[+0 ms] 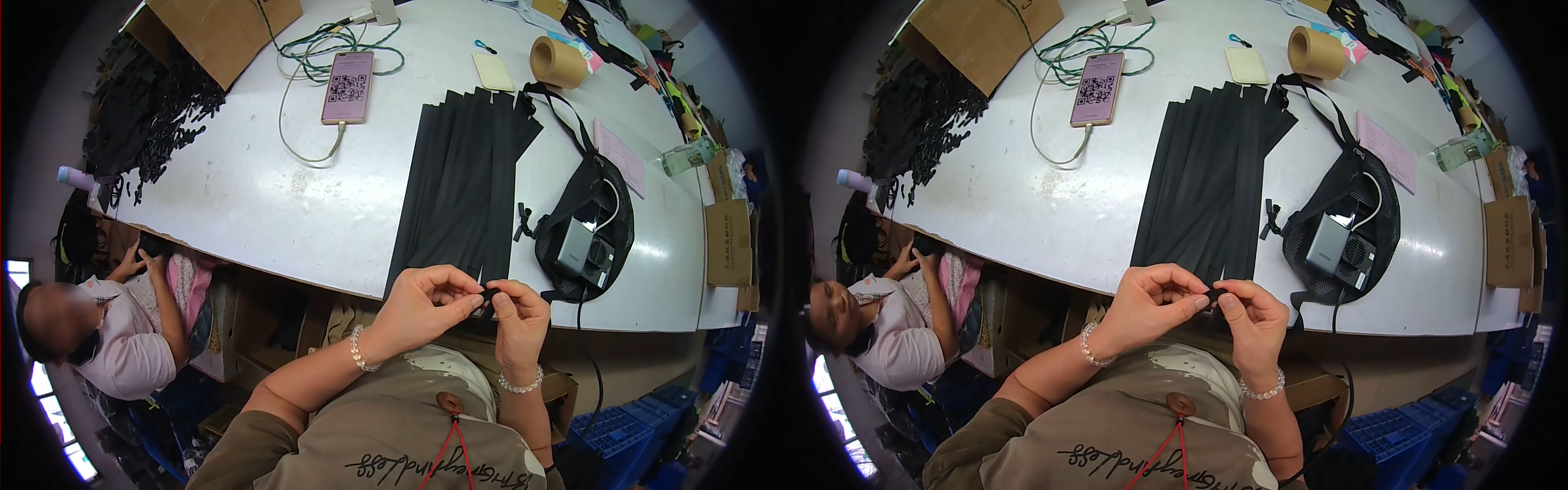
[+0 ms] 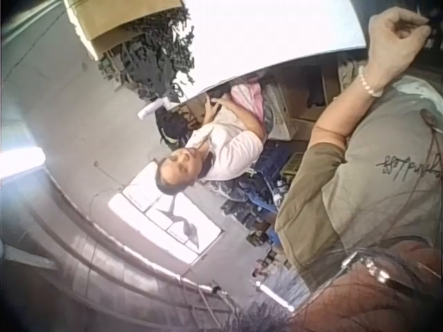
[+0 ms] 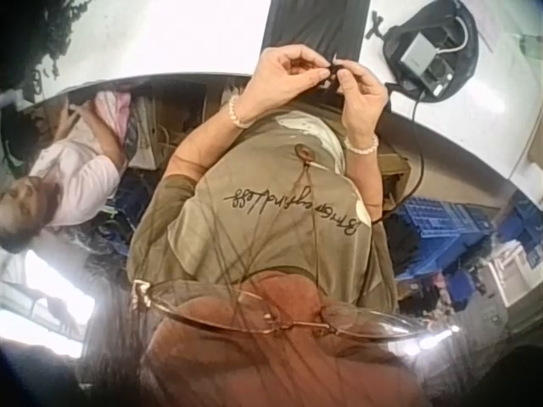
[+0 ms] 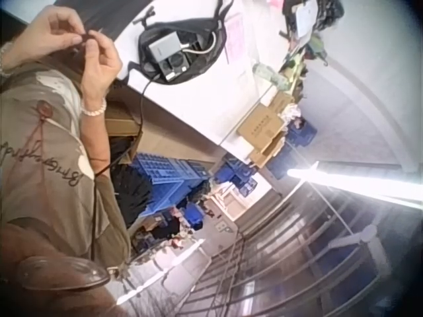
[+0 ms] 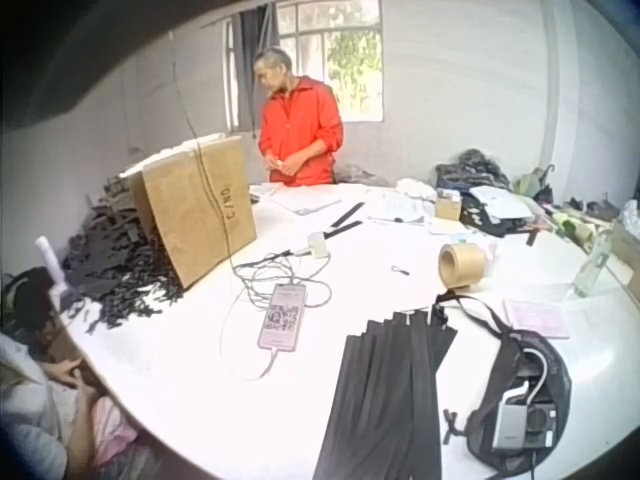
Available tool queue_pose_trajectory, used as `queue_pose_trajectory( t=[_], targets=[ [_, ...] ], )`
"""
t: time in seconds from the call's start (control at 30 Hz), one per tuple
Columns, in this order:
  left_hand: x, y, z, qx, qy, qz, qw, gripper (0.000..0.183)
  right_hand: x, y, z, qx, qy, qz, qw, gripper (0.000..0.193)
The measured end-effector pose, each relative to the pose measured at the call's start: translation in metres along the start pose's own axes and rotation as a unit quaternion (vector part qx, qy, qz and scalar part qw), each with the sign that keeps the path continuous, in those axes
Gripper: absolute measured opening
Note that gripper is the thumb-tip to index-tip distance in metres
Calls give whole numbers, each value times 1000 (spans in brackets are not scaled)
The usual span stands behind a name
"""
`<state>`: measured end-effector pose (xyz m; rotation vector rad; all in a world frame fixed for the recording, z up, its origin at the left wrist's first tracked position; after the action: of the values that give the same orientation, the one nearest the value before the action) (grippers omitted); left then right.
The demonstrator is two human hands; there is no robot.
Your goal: Manually sorting and assembling small black components on a work table.
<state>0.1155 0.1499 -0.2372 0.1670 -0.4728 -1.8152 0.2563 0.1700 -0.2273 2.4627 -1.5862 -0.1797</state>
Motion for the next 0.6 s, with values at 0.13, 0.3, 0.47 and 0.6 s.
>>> queue_pose_trajectory(
  t=[0.13, 0.3, 0.47, 0.6],
  targets=[
    [0, 1, 0, 12, 2, 11, 1000, 11, 0, 0, -1, 16, 4, -6, 1000, 15],
    [0, 1, -3, 22, 8, 23, 999, 9, -3, 1, -2, 40, 7, -14, 999, 15],
    [0, 0, -6, 33, 8, 19, 999, 9, -2, 2, -4, 50, 7, -14, 999, 15],
    [-5, -1, -7, 59, 1, 24, 998, 9, -1, 1, -2, 64, 32, -6, 997, 17]
  ],
)
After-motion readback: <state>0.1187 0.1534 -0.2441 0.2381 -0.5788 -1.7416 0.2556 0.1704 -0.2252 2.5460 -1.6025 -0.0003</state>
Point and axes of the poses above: each hand's wrist, its own x-axis away from the middle knuckle, its own y-axis out of the palm, z = x × y, the point moved 7 cm from there along -x, towards the middle knuckle, and after that the axes turned 13 degrees about -z, right-handed, at the moved point
